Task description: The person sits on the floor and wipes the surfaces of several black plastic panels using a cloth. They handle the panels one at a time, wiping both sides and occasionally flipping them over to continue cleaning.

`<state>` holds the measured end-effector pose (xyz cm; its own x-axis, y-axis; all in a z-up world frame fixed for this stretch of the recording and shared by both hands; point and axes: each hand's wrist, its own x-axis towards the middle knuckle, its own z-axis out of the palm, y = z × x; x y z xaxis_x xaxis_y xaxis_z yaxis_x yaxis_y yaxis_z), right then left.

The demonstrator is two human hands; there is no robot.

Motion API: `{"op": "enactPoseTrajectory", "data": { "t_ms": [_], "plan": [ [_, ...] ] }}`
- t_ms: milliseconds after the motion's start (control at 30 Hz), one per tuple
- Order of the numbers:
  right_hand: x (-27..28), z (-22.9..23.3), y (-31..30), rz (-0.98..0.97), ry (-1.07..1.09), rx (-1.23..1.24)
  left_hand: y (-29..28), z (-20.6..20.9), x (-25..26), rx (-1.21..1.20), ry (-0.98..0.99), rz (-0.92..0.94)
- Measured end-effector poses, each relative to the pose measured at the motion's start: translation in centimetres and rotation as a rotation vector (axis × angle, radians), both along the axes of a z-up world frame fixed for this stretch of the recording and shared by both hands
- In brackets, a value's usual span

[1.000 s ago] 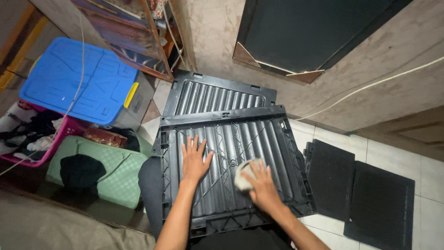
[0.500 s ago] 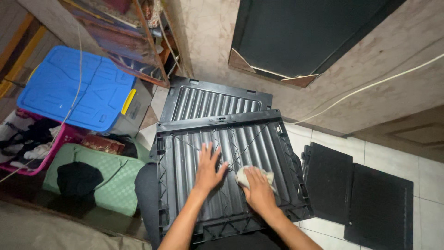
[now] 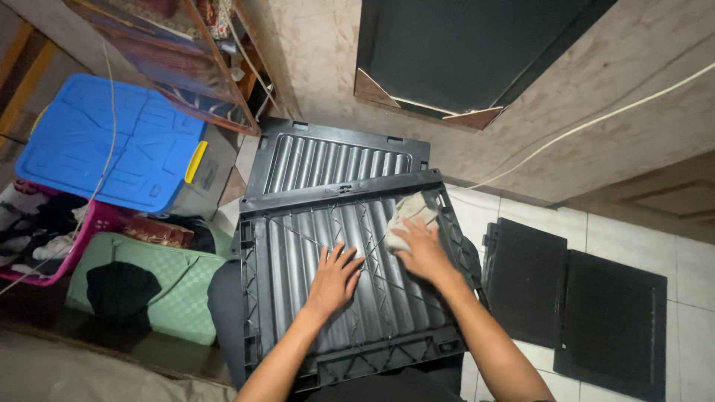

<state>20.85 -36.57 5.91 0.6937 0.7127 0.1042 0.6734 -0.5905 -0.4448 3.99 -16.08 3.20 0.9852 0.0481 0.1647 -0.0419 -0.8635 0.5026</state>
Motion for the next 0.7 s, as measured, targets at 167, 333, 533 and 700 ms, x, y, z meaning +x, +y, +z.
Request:
{"op": "enactPoseTrajectory", "data": {
  "t_ms": [167, 333, 533, 700],
  "plan": [
    [-3.9, 0.1, -0.8, 0.04, 0.159, -0.081, 0.7, 0.4, -0.3, -0.031, -0.006, -0.049],
    [-8.7, 1.7, -3.8, 0.063, 0.267, -0.31, 1.0, 0.5, -0.2, -0.002, 0.085, -0.076],
    [-5.5, -1.4, -3.3, 0.189, 0.215, -0.274, -1.2, 0.1, -1.0, 0.089, 0.0, -0.015],
    [1.0, -4.6, 1.2, 0.135, 0.074, -0.058, -1.1, -0.1, -1.4, 0.076, 0.0, -0.004]
  ]
}}
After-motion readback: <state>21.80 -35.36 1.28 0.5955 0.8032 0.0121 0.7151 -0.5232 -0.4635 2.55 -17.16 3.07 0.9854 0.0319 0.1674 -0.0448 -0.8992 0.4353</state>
